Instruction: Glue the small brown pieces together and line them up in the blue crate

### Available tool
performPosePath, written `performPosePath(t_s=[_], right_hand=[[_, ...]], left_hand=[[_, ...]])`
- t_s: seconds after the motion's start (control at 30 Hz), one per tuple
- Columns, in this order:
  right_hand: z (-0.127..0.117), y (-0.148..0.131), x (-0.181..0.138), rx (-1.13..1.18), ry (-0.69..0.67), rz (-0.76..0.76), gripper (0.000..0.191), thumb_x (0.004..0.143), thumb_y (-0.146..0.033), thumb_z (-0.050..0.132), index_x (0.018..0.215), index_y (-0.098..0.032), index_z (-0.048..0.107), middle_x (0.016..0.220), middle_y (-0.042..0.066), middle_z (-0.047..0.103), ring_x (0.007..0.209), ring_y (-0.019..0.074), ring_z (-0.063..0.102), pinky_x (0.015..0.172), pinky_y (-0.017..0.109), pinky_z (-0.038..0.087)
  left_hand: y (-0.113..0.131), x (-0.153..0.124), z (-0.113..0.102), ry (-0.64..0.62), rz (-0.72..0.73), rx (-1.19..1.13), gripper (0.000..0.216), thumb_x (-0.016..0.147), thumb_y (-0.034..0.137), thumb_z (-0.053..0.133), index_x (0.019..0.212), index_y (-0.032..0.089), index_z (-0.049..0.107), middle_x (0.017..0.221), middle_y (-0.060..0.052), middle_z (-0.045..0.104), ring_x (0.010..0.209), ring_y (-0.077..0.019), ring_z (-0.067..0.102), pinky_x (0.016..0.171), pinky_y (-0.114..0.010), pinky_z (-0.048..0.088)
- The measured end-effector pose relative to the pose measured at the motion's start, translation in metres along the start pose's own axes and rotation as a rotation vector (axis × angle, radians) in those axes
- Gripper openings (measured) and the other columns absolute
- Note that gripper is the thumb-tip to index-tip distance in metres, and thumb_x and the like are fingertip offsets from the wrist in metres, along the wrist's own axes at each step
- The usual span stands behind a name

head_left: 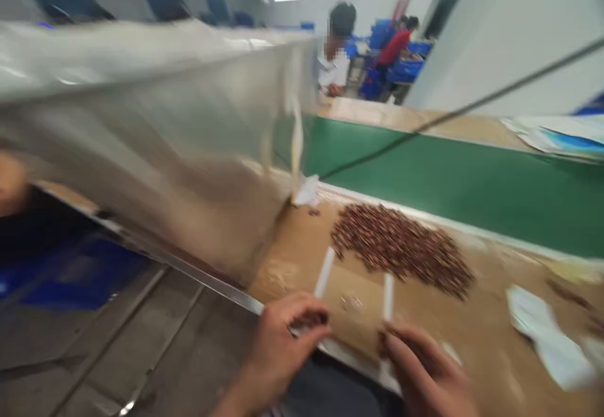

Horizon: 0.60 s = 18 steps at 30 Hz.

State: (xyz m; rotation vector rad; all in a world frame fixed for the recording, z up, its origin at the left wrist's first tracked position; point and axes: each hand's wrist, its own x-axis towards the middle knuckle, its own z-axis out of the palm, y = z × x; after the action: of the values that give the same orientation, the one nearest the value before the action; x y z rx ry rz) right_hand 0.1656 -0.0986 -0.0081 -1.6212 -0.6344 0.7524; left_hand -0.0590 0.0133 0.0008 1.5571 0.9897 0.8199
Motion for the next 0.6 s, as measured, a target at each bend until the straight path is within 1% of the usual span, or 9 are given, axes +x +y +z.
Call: performPosePath(t_s=[0.03, 0.07, 0.1, 0.17, 0.23, 0.3, 0.4, 0.5, 0.6], right_hand=[[0.000, -0.002, -0.009, 0.143, -0.042, 0.090, 0.049, 0.081, -0.069, 0.108, 0.097, -0.026, 0.091, 0.101, 0.011, 0.087, 0.090, 0.0297, 0.081, 0.081, 0.039, 0.071], [0.003, -0.004, -0.014, 0.280, -0.065, 0.160, 0.049, 0.078, -0.067, 0.110, 0.098, -0.026, 0.091, 0.103, 0.010, 0.088, 0.093, 0.0289, 0.082, 0.085, 0.039, 0.070], [0.008, -0.006, -0.016, 0.385, -0.069, 0.208, 0.046, 0.078, -0.063, 0.111, 0.100, -0.027, 0.092, 0.107, 0.009, 0.089, 0.097, 0.0274, 0.081, 0.089, 0.038, 0.070], [0.018, -0.009, -0.015, 0.495, -0.068, 0.263, 0.042, 0.077, -0.057, 0.113, 0.100, -0.029, 0.093, 0.114, 0.007, 0.089, 0.101, 0.0246, 0.080, 0.094, 0.036, 0.068], [0.025, -0.012, -0.014, 0.521, -0.073, 0.291, 0.039, 0.077, -0.054, 0.114, 0.098, -0.029, 0.093, 0.121, 0.007, 0.088, 0.106, 0.0242, 0.079, 0.097, 0.036, 0.067], [0.027, -0.013, -0.015, 0.530, -0.086, 0.306, 0.038, 0.078, -0.053, 0.113, 0.099, -0.029, 0.093, 0.126, 0.007, 0.088, 0.113, 0.0261, 0.078, 0.102, 0.038, 0.066], [0.029, -0.011, -0.018, 0.557, -0.122, 0.309, 0.035, 0.082, -0.052, 0.112, 0.101, -0.030, 0.094, 0.125, 0.006, 0.088, 0.118, 0.0275, 0.079, 0.110, 0.041, 0.065], [0.033, -0.007, -0.020, 0.558, -0.156, 0.319, 0.034, 0.086, -0.052, 0.110, 0.106, -0.029, 0.094, 0.117, 0.006, 0.089, 0.110, 0.0253, 0.079, 0.109, 0.041, 0.066], [0.035, -0.005, -0.019, 0.518, -0.153, 0.324, 0.037, 0.087, -0.054, 0.109, 0.107, -0.027, 0.094, 0.112, 0.007, 0.090, 0.105, 0.0241, 0.080, 0.103, 0.038, 0.067]], left_hand=[[0.010, 0.006, 0.006, 0.005, 0.092, 0.051, 0.007, 0.100, 0.030, 0.093, 0.107, 0.027, 0.095, 0.112, -0.005, 0.093, 0.096, -0.0195, 0.087, 0.088, -0.024, 0.067], [0.016, 0.012, 0.010, 0.010, 0.177, 0.100, 0.011, 0.103, 0.023, 0.090, 0.112, 0.029, 0.094, 0.117, -0.003, 0.093, 0.100, -0.0180, 0.088, 0.093, -0.022, 0.067], [0.019, 0.016, 0.012, 0.007, 0.250, 0.149, 0.020, 0.105, 0.018, 0.088, 0.120, 0.030, 0.092, 0.120, -0.001, 0.093, 0.099, -0.0156, 0.089, 0.095, -0.020, 0.067], [0.021, 0.019, 0.016, 0.004, 0.370, 0.251, 0.035, 0.107, 0.013, 0.085, 0.138, 0.030, 0.086, 0.120, 0.002, 0.093, 0.097, -0.0128, 0.090, 0.098, -0.018, 0.068], [0.020, 0.017, 0.020, 0.012, 0.461, 0.356, 0.042, 0.111, 0.012, 0.081, 0.151, 0.027, 0.078, 0.117, 0.002, 0.092, 0.095, -0.0123, 0.090, 0.100, -0.018, 0.069], [0.020, 0.014, 0.025, 0.018, 0.548, 0.456, 0.042, 0.115, 0.012, 0.075, 0.156, 0.023, 0.072, 0.116, -0.001, 0.092, 0.097, -0.0133, 0.091, 0.101, -0.019, 0.070], [0.019, 0.011, 0.032, 0.011, 0.655, 0.564, 0.044, 0.118, 0.008, 0.070, 0.161, 0.017, 0.067, 0.125, -0.007, 0.092, 0.107, -0.0155, 0.092, 0.108, -0.022, 0.069], [0.020, 0.007, 0.037, -0.034, 0.693, 0.619, 0.049, 0.118, 0.005, 0.068, 0.166, 0.013, 0.063, 0.135, -0.012, 0.090, 0.121, -0.0176, 0.090, 0.116, -0.025, 0.067], [0.022, 0.001, 0.039, -0.041, 0.692, 0.577, 0.053, 0.117, 0.004, 0.069, 0.168, 0.016, 0.064, 0.138, -0.011, 0.090, 0.124, -0.0190, 0.089, 0.117, -0.027, 0.068]])
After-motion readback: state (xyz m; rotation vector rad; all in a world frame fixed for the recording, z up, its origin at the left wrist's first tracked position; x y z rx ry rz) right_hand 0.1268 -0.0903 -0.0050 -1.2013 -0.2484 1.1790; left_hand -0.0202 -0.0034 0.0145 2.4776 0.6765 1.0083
